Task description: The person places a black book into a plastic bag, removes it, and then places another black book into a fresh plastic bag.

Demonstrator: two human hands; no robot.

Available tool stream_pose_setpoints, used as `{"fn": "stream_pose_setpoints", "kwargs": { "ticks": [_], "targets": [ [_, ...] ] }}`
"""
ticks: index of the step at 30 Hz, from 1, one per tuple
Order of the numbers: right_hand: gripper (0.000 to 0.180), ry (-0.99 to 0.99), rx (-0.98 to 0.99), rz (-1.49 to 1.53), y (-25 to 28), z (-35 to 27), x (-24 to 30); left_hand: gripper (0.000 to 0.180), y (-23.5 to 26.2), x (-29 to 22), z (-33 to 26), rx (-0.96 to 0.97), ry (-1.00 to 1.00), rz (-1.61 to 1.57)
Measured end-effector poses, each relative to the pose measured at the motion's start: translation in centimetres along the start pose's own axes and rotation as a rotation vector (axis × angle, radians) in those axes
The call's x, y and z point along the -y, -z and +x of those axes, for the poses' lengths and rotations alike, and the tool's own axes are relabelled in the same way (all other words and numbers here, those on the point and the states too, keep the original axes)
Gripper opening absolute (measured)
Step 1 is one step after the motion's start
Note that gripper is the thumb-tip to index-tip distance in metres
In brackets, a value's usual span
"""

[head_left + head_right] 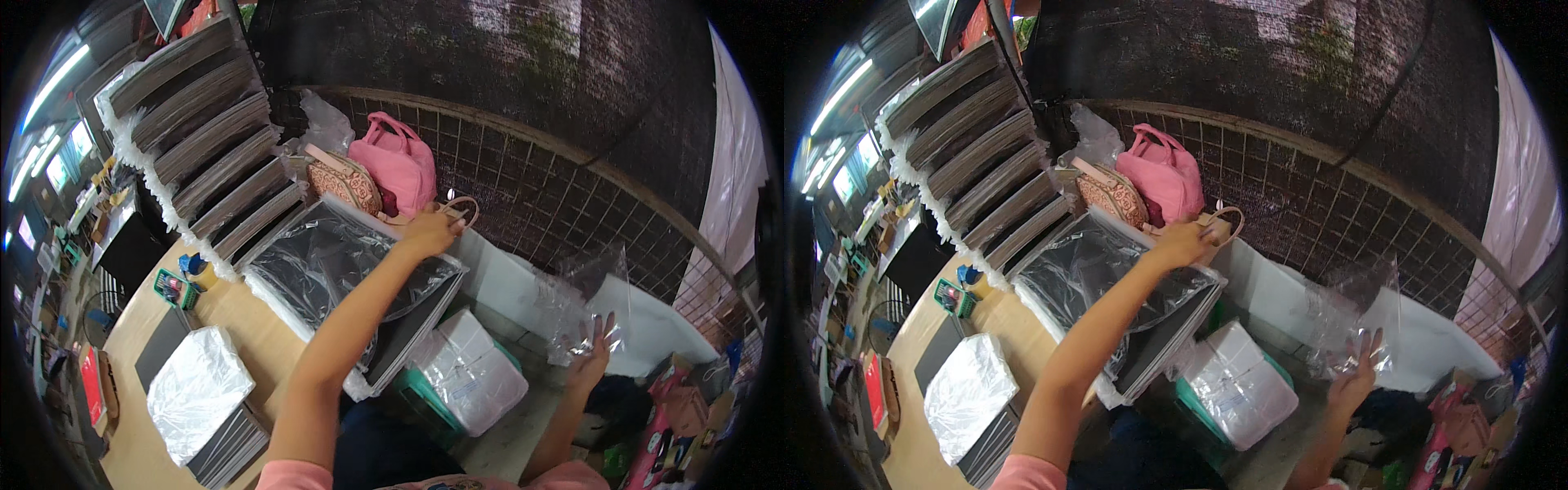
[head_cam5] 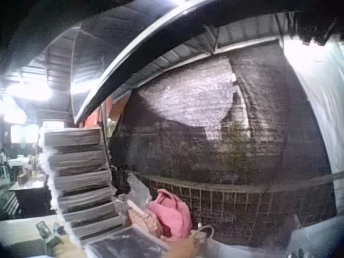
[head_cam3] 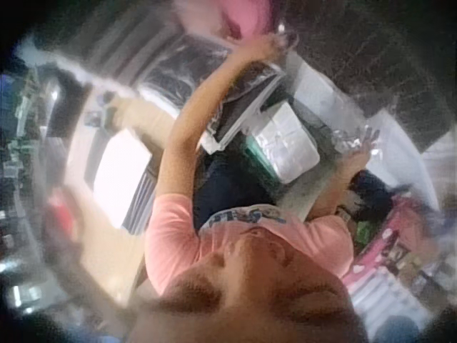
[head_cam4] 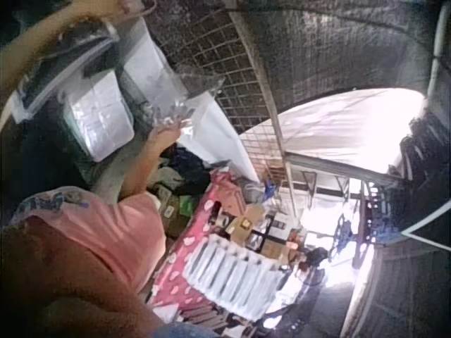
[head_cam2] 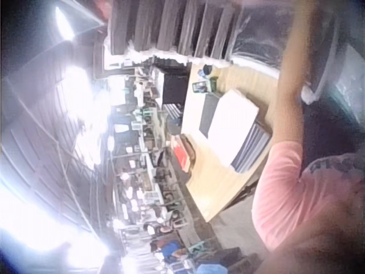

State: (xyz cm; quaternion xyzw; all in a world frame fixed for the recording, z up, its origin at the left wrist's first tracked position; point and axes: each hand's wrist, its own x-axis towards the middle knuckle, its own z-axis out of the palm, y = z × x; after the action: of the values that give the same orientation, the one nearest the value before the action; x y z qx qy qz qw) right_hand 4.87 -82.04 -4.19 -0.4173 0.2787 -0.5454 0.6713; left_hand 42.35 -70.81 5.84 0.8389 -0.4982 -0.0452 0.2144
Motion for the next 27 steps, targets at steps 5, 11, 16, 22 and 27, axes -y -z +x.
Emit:
{"fn": "stream_pose_setpoints", "kwargs": {
  "ticks": [5, 11, 16, 22, 27],
  "targets": [
    [0.061, 0.203, -0.122, -0.107, -5.3, -2.5, -2.7, 0.055, -9.3, 1.1, 7.2, 0.047, 0.074, 0.162],
    [0.046, 0.606, 0.094, -0.552, -10.3, -0.9, -15.7, 0.035, -8.5, 12.7, 10.4, -0.009, -0.167, -0.220],
    [0.050, 0.831, 0.603, -1.099, -13.1, 6.6, -18.3, 0.037, 3.0, 11.6, 10.9, -0.424, 0.055, -1.247],
    [0.046, 0.693, 0.994, -1.279, -24.5, 8.5, -20.4, 0.031, 8.2, 18.2, 6.6, -0.477, 0.061, 0.013],
    [0.031, 0.505, 0.791, -1.368, -27.5, 10.7, -20.9, 0.042, 3.6, 11.6, 6.1, -0.290, 0.119, 0.330]
  ]
}}
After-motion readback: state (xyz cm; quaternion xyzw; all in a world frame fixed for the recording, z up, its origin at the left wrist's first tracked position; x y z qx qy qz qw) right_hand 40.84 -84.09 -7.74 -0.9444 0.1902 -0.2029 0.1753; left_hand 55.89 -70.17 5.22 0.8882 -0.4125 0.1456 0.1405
